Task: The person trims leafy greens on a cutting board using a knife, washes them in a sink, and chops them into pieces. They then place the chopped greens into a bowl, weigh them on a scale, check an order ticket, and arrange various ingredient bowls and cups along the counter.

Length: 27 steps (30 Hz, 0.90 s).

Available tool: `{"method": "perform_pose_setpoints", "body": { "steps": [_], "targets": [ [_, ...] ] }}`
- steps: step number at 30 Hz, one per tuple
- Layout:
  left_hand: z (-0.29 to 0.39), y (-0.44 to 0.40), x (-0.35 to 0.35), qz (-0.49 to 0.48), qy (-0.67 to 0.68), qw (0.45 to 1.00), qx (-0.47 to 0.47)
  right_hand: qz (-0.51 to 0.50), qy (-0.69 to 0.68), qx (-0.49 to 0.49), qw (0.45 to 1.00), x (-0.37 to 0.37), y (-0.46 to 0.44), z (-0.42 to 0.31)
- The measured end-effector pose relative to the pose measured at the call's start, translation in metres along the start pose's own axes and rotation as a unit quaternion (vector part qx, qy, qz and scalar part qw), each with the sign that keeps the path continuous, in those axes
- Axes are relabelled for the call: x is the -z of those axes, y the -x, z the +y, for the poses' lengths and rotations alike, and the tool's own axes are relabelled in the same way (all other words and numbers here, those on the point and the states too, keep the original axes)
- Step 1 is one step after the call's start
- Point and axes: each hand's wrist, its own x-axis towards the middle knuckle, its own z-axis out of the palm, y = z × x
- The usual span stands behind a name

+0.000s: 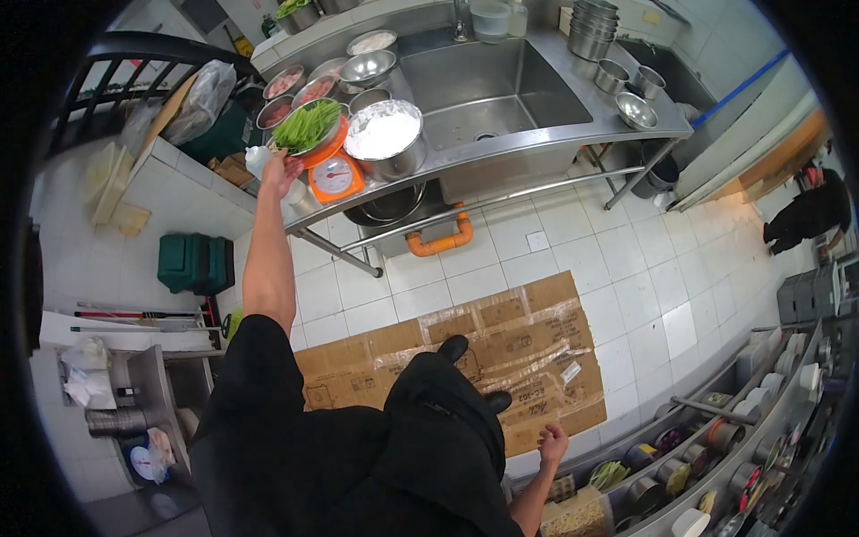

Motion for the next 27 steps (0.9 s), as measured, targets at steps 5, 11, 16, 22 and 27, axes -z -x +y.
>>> {"method": "perform_pose_setpoints", "body": {
  "steps": [5, 11, 16, 22, 27],
  "targets": [
    [0.001, -0.005, 0.007, 0.011, 0.022, 1.0, 0.018, -0.006, -0.011, -0.013, 1.0, -0.003, 0.001, 0.006],
    [-0.004, -0.001, -0.007, 0.016, 0.021, 0.998, -0.064, -0.013, 0.081, 0.144, 0.986, -0.031, -0.033, -0.021],
    [0.008, 0.045, -0.028, 0.108, -0.165, 0.954, -0.227, -0.026, 0.189, 0.455, 0.87, -0.08, 0.055, -0.261],
    [0.002, 0.159, -0.069, -0.03, -0.279, 0.918, -0.281, 0.03, 0.124, 0.776, 0.617, -0.147, 0.162, -0.445],
    [-0.047, 0.224, -0.11, -0.202, -0.343, 0.879, -0.263, 0.126, 0.251, 0.782, 0.557, -0.188, 0.163, -0.451]
  ]
}}
